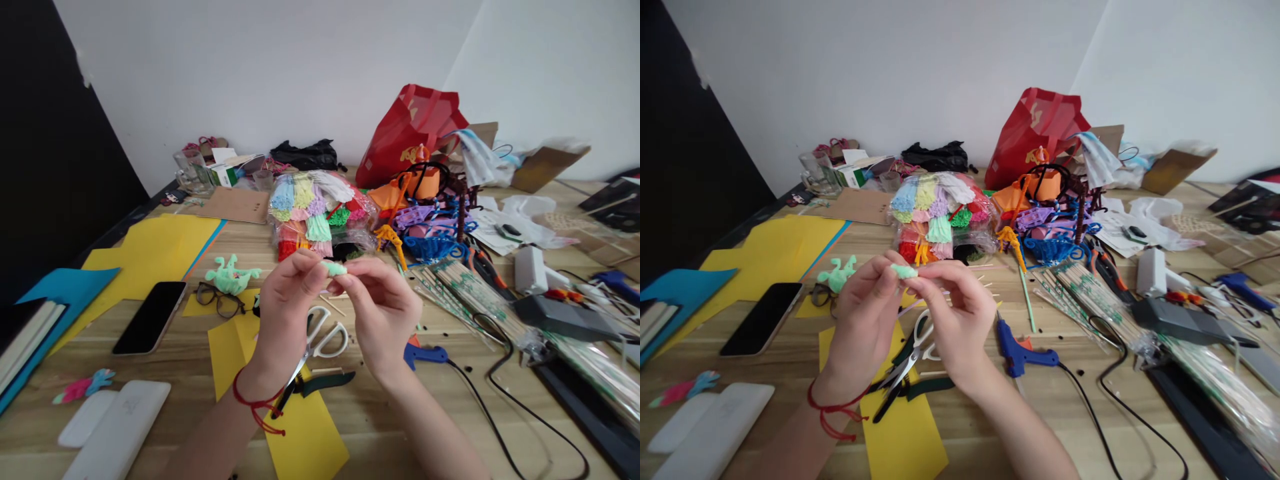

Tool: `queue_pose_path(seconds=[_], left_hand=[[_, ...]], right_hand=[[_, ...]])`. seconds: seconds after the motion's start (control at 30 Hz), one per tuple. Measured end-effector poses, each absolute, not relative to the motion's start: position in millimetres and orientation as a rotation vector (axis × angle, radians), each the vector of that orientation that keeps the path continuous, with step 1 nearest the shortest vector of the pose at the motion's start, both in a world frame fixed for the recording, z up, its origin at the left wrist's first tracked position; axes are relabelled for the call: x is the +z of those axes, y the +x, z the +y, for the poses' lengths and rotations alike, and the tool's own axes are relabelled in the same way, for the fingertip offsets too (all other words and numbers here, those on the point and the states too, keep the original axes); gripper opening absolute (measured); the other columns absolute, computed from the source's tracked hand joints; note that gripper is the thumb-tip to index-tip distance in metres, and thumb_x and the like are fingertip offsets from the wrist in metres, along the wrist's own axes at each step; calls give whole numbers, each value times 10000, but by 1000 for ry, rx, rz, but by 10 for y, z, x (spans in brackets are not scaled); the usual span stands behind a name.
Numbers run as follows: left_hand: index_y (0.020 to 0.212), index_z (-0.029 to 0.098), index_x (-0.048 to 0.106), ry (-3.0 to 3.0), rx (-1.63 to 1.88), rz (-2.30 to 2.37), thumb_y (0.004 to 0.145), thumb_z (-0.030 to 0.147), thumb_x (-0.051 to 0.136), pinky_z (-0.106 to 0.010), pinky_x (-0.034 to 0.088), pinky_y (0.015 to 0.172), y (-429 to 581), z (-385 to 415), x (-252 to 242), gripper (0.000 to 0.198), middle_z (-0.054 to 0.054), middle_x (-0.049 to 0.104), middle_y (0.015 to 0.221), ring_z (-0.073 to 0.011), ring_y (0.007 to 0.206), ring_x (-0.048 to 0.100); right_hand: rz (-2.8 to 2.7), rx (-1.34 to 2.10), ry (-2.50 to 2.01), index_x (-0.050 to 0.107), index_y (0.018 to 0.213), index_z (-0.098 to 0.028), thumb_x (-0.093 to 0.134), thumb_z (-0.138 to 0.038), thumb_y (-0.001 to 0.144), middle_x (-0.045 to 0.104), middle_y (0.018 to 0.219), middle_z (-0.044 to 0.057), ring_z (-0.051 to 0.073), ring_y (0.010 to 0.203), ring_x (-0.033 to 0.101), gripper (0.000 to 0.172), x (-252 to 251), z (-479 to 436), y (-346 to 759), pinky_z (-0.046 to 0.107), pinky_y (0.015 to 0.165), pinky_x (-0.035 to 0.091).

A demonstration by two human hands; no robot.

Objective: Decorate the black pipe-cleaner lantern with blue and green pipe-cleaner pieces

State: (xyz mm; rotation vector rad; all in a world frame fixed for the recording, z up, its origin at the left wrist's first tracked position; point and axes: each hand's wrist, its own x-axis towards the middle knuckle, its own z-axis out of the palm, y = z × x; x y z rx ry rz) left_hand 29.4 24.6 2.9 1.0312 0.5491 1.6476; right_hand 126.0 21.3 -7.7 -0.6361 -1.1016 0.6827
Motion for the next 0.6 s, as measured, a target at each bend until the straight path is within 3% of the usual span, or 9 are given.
queue_pose_path(seconds=[0.37,0.6], left_hand=[[655,186,606,992,1678,595,773,403,828,-242,461,643,329,246,34,332,4,514,763,-114,678,483],[665,180,617,989,1676,568,784,390,822,-220,479,638,331,238,20,316,8,508,763,-107,696,502]], right_hand=[[-1087,683,-683,711,801,-239,790,-246,818,709,744,-14,128,574,648,82,-44,206,1270,297,569,591],[-1060,709,-663,735,853,-251,806,-222,806,726,791,-15,125,614,676,90,-50,194,1251,281,603,607]])
